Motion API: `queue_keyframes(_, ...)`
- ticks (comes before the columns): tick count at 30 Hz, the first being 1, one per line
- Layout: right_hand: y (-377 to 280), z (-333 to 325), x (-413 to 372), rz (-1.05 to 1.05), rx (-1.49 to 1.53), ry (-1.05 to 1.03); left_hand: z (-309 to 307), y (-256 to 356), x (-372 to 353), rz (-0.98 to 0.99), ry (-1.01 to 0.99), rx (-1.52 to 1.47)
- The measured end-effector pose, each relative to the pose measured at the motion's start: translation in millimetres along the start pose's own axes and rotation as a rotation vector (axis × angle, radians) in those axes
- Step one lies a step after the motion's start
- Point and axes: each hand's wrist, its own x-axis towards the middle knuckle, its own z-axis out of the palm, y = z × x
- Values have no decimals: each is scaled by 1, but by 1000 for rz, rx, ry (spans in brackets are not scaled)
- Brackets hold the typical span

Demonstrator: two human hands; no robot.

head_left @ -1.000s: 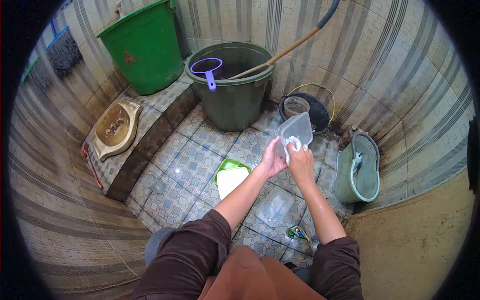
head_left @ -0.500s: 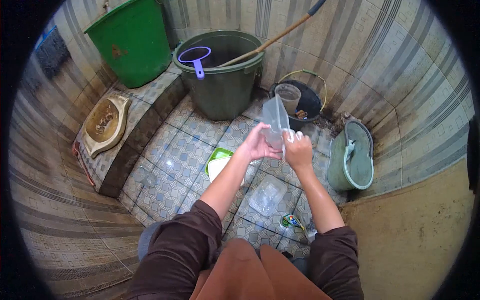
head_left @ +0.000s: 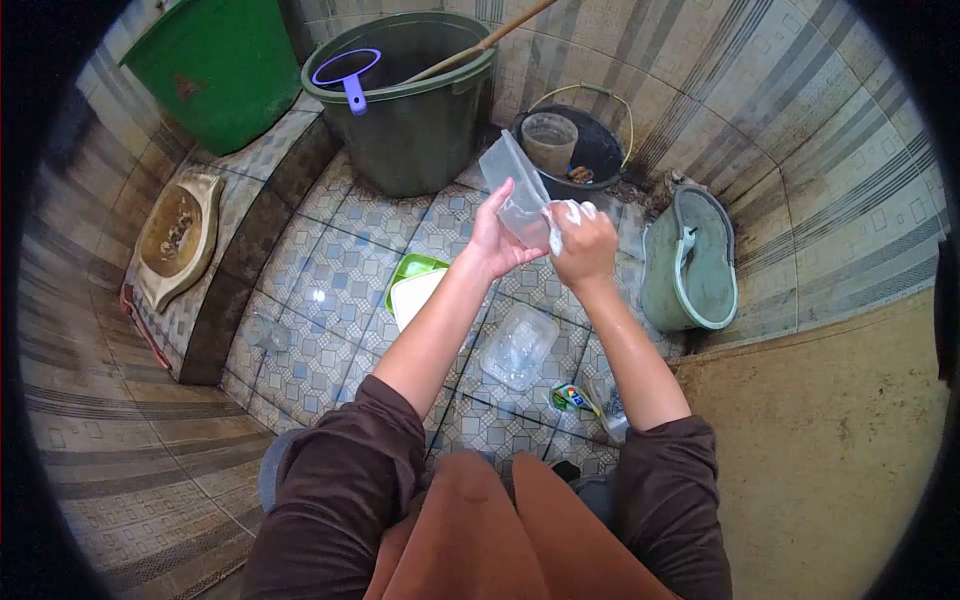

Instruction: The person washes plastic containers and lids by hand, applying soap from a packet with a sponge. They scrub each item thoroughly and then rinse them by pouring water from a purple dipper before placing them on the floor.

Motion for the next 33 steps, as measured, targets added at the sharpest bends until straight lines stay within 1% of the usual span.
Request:
queue_keyframes(5,1,8,-5,75,22,-4,-4,-1,4,-18,-11,1)
queue_keyframes(7,1,9,-8,102,14,-14,-4,-4,3,-37,32,14)
queue_keyframes(9,0,10,-10,146,64,6,-9,-6,5,-57,30,30)
queue_keyframes(10,1,11,-11,162,61,-17,-10,-7,6,-68,34,23)
queue_keyframes(14,2,18,-16,205,91,-25,-11,-10,6,-66,89,41)
queue_keyframes(17,3,25,-20,237,36,-20,-10,-15,9,-54,132,44)
queue_keyframes(19,5,26,-22,216,-83,-95,-9,-18,12,-83,217,42)
queue_keyframes(20,7,27,-23,219,-85,-92,-9,-19,14,-84,206,34)
queue_keyframes(21,8,27,-23,207,-90,-40,-7,-21,14,-86,204,39)
queue_keyframes(22,10,27,-23,193,-96,13,-5,-23,15,-64,217,53)
queue_keyframes(23,10,27,-24,196,-98,16,-3,-24,15,-41,230,66)
queue_keyframes(25,8,26,-24,287,-31,12,1,-25,13,-6,253,106)
queue_keyframes(26,8,26,-24,288,-33,14,3,-24,12,30,277,143)
queue_keyframes(27,8,27,-24,351,0,44,0,-25,13,30,275,146)
queue_keyframes(28,9,28,-24,412,33,73,-5,-25,13,21,234,119)
queue_keyframes(29,15,29,-23,411,32,74,-9,-24,13,12,192,90)
queue_keyframes(31,39,28,-18,879,256,91,-11,-23,13,19,167,40)
queue_keyframes(32,50,24,-18,929,324,126,-12,-22,13,25,141,-4)
queue_keyframes(33,59,21,-20,929,322,132,-11,-18,11,25,137,0)
